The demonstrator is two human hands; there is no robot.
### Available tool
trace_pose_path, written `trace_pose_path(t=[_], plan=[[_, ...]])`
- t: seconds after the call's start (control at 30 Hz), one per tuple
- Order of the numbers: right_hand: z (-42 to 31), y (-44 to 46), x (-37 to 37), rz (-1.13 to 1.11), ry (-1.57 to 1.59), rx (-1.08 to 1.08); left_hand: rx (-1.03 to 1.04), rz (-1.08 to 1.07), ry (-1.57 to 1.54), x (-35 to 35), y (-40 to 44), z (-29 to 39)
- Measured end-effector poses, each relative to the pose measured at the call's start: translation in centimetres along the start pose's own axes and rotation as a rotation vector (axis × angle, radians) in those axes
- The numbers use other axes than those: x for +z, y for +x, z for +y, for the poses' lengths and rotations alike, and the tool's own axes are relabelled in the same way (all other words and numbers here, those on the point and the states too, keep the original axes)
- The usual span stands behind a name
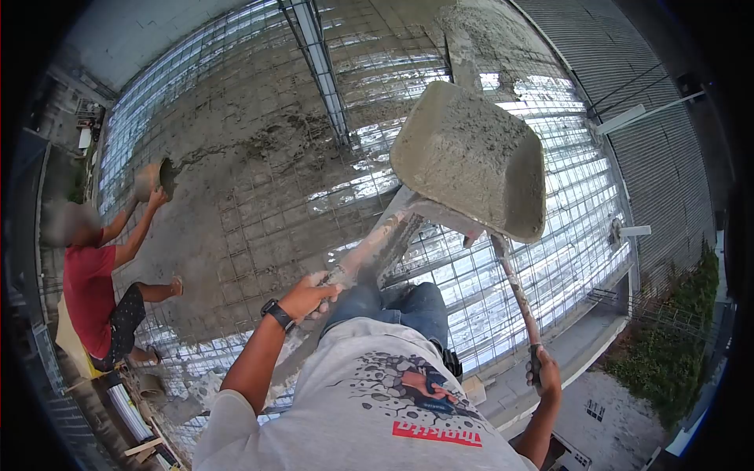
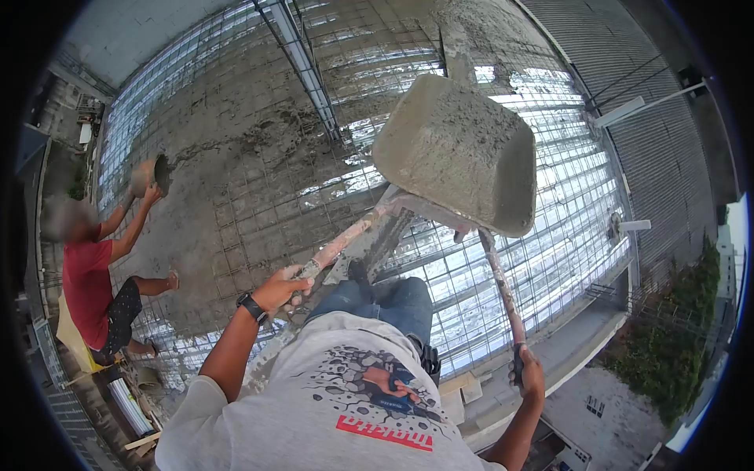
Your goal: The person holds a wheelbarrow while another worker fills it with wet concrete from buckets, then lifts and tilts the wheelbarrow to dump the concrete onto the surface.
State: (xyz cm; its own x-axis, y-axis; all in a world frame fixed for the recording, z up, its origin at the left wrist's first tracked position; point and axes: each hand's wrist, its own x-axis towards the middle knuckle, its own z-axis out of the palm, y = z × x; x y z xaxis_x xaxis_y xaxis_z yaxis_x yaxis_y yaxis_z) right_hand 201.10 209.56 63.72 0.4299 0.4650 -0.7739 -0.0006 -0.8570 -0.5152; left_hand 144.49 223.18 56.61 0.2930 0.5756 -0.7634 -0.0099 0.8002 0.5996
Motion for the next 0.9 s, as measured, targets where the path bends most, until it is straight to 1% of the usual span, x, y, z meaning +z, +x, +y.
trace_pose_path(t=[0.1, 0.13, 0.23, 0.33, 0.37, 0.47, 0.57, 0.6, 0.63, 0.73, 0.8, 0.83, 0.9], plan=[[10.1, -2.8, 3.9, -0.032, 0.107, 0.034, 0.024, -0.022, 0.154, -3.0, -3.1, -1.6], [16.2, -2.3, 1.2, -0.072, 0.163, 0.02, 0.071, 0.017, 0.207, 0.5, -5.6, -4.6], [21.7, -6.4, 7.8, -0.087, 0.224, 0.029, 0.073, -0.01, 0.231, -4.9, -7.5, -6.8], [28.2, -8.6, 11.3, -0.077, 0.26, 0.011, 0.048, 0.009, 0.324, -7.9, -10.0, -10.9], [31.9, -8.5, 7.7, -0.097, 0.241, -0.012, 0.071, 0.049, 0.311, -4.3, -12.3, -14.5], [35.0, -13.1, 11.6, -0.058, 0.211, -0.037, 0.059, 0.073, 0.291, -8.8, -15.4, -19.0], [36.9, -17.7, 13.1, -0.043, 0.147, -0.056, 0.063, 0.077, 0.232, -11.5, -18.8, -23.2], [38.6, -18.6, 10.7, -0.047, 0.131, -0.07, 0.067, 0.085, 0.239, -9.4, -21.2, -25.0], [40.2, -19.7, 11.1, -0.048, 0.131, -0.064, 0.056, 0.074, 0.244, -10.1, -22.3, -26.6], [45.6, -22.3, 15.3, -0.057, 0.148, -0.039, 0.109, 0.078, 0.233, -14.1, -23.8, -31.0], [49.1, -23.3, 17.3, -0.048, 0.138, -0.054, 0.139, 0.065, 0.285, -15.6, -25.1, -32.6], [50.7, -24.0, 16.3, -0.056, 0.16, -0.041, 0.172, 0.074, 0.307, -14.3, -26.8, -33.1], [52.8, -26.7, 18.4, -0.058, 0.195, -0.012, 0.201, 0.074, 0.364, -15.9, -29.0, -33.4]])
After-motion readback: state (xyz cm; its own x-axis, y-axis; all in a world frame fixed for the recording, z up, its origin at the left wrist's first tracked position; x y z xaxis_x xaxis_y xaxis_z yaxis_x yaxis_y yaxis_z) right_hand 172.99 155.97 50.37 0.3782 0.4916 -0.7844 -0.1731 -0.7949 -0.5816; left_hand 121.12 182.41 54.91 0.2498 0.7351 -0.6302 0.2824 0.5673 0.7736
